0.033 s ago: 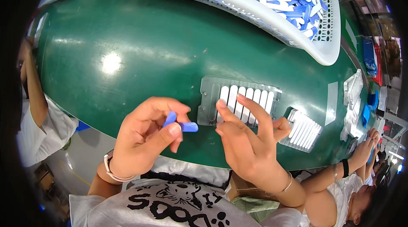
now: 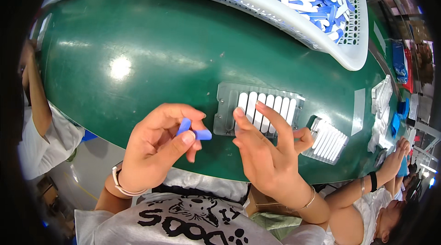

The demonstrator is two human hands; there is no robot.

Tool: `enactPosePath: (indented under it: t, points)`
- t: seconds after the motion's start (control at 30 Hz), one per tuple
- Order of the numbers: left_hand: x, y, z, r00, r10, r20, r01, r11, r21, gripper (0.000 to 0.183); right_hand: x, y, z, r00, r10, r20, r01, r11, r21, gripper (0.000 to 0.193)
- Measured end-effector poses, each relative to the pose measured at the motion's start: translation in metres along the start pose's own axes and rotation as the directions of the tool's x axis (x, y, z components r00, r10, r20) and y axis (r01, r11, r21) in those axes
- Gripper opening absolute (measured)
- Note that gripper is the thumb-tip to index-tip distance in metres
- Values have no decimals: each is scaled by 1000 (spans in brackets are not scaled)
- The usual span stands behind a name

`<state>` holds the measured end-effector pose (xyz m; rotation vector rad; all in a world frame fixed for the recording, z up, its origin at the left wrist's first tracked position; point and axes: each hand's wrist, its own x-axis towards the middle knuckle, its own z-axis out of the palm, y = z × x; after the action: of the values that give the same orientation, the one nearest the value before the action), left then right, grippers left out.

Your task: The person sorts small plastic components by hand, placing them into plastic trays on an assembly line.

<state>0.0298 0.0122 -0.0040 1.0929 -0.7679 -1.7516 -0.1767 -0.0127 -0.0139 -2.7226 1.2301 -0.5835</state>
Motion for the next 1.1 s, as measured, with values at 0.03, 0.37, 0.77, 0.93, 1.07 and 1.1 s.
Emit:
enactPosePath:
  t: [0.03, 0.37, 0.77, 0.93, 1.07, 1.1]
  points:
    - [1, -1, 2, 1000, 2, 0, -2, 1000, 0, 24, -1, 2, 0, 1000, -1, -1, 1, 1000, -1, 32]
    - [-6, -3, 10, 994, 79, 73, -80, 997, 12, 33, 8, -4, -21, 984, 77, -163, -38, 972, 234, 26]
    - [-8, -4, 7, 923, 380, 61, -324, 681, 657, 22, 70, 36, -25, 944, 151, 292, -284, 823, 493, 12]
    - [3, -11, 5, 838, 512, 189, -417, 375, 828, 26, 88, 39, -14, 944, -79, 320, -9, 965, 264, 32]
    - [9, -7, 9, 899, 315, 304, -359, 131, 924, 26, 79, 45, -7, 942, 36, 335, -113, 971, 211, 49]
    - [10, -5, 11, 897, 288, 336, -377, 102, 921, 23, 74, 43, -12, 935, 105, 338, -183, 961, 206, 50]
